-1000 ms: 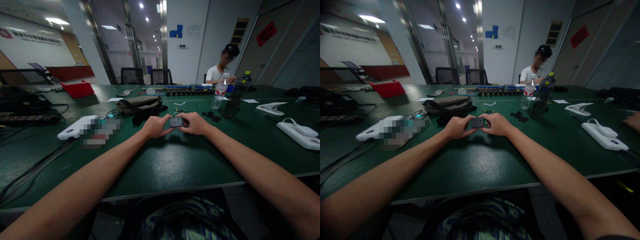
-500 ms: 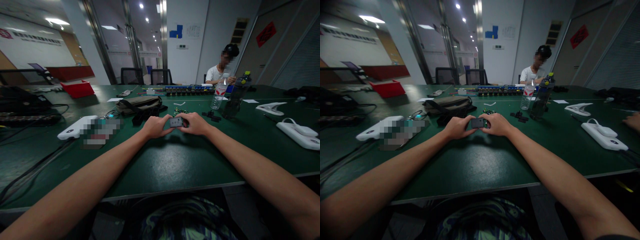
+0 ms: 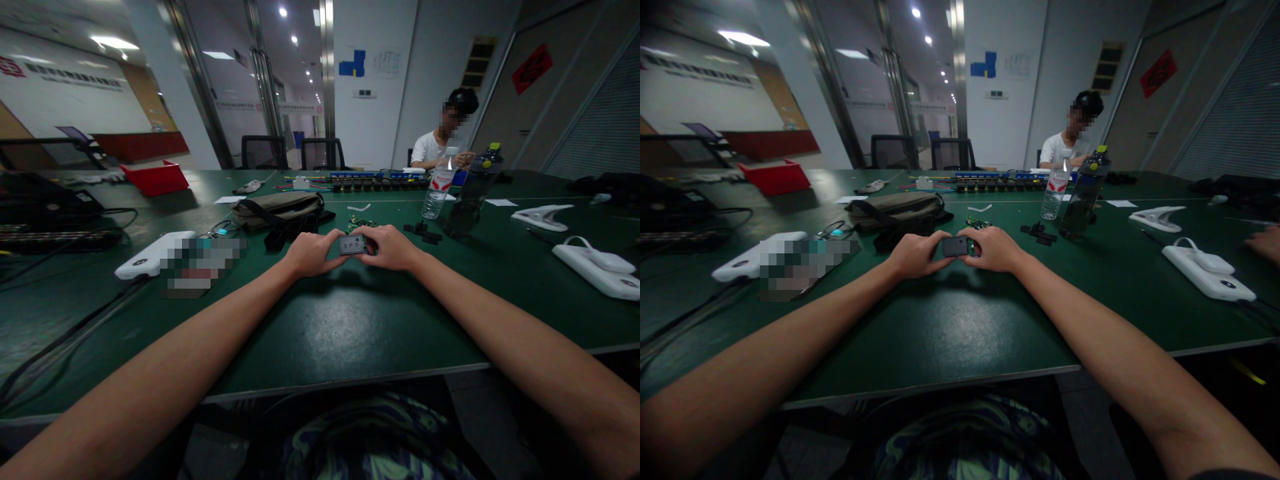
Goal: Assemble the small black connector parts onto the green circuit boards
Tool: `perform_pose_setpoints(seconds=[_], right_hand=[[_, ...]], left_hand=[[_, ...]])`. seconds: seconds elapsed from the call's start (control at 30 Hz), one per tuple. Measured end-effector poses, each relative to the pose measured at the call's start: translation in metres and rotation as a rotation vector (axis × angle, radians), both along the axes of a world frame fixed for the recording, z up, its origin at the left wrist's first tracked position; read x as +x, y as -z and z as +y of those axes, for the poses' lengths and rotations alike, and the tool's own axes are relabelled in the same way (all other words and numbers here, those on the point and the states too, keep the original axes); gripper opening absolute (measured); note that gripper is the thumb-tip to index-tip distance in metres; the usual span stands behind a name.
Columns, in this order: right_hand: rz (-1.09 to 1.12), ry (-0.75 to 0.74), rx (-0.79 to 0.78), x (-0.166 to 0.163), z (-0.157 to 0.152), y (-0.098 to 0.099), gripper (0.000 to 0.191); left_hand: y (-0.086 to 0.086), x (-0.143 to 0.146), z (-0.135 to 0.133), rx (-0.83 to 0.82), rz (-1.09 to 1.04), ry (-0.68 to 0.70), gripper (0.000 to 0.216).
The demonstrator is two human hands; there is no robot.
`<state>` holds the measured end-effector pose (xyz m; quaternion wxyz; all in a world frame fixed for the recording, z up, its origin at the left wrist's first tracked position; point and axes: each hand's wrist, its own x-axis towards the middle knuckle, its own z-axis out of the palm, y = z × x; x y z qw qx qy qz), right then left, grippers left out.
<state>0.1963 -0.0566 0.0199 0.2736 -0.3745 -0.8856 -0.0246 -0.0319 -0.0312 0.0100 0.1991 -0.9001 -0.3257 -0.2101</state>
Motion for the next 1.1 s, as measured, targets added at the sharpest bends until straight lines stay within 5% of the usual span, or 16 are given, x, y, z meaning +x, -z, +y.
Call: perform_pose_setpoints(seconds=[1.1], right_hand=[[0.003,-0.001,0.001,0.0001,-0.0009,-0.0010,0.036]], left_hand=[[0.0020,-0.0008,0.0020,0.024,-0.008,0.016,0.049]])
